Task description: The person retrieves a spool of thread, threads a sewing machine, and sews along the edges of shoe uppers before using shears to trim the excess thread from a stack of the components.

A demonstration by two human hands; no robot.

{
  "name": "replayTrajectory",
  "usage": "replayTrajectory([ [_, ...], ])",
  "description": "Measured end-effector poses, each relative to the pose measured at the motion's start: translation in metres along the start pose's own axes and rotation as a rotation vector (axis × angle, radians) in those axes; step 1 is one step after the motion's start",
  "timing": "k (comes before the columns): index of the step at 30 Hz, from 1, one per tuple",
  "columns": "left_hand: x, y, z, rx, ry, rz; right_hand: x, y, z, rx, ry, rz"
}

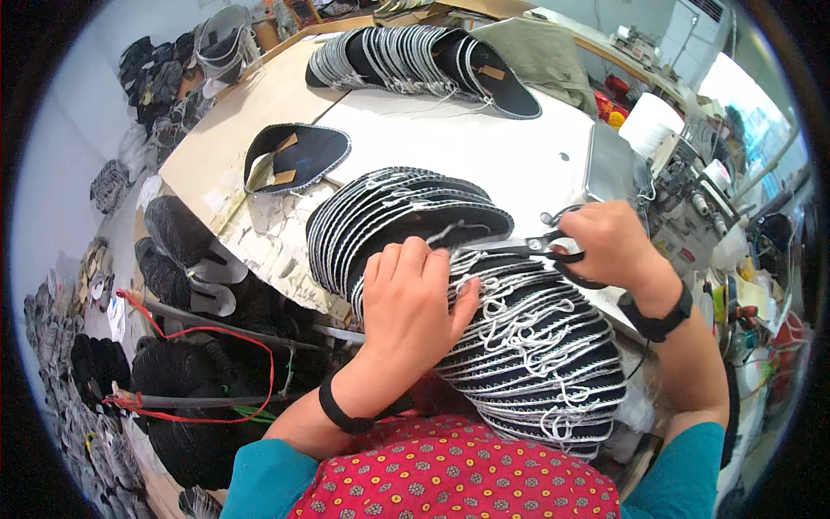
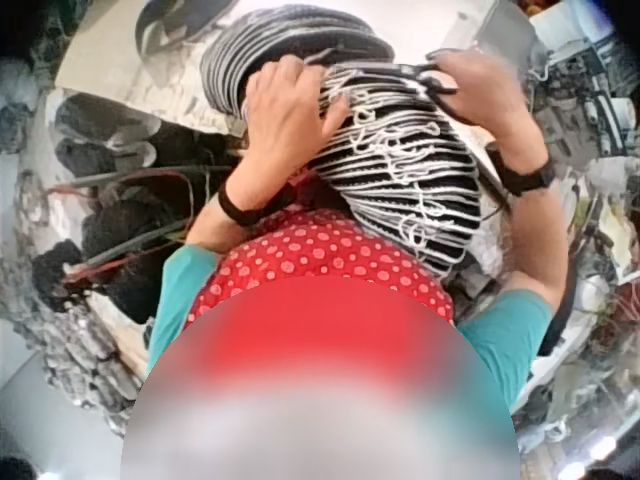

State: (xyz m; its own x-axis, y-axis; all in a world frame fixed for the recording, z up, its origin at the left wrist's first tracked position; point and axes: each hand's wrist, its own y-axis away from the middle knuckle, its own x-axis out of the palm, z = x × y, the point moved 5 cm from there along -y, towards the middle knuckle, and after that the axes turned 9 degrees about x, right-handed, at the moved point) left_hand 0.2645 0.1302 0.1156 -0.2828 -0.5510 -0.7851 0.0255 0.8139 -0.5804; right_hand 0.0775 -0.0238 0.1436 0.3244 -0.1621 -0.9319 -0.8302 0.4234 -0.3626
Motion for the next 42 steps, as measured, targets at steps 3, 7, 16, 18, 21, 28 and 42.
replayTrajectory([
  [3,-0.001,0.001,-0.004,-0.026,-0.097,0.08,-0.016,0.002,-0.008,0.025,0.055,-0.084],
  [7,-0.008,-0.005,-0.007,0.054,-0.193,-0.026,-0.01,-0.01,-0.009,0.054,0.081,-0.046],
  [16,-0.001,-0.008,0.014,-0.006,0.135,-0.009,0.021,-0.015,0.006,0.07,0.038,0.083],
  [18,-0.005,-0.01,0.022,-0.058,-0.012,-0.039,0.007,-0.013,0.004,0.031,0.029,0.008],
  [21,-0.01,-0.014,0.02,0.05,-0.158,-0.066,-0.013,-0.011,-0.001,0.043,0.069,-0.042],
  [28,-0.014,0.004,0.005,0.034,-0.215,-0.044,-0.016,-0.02,0.005,-0.018,0.046,-0.01],
  [42,-0.008,0.004,0.029,0.009,0.175,-0.106,0.016,-0.024,0.019,0.009,0.014,0.146],
])
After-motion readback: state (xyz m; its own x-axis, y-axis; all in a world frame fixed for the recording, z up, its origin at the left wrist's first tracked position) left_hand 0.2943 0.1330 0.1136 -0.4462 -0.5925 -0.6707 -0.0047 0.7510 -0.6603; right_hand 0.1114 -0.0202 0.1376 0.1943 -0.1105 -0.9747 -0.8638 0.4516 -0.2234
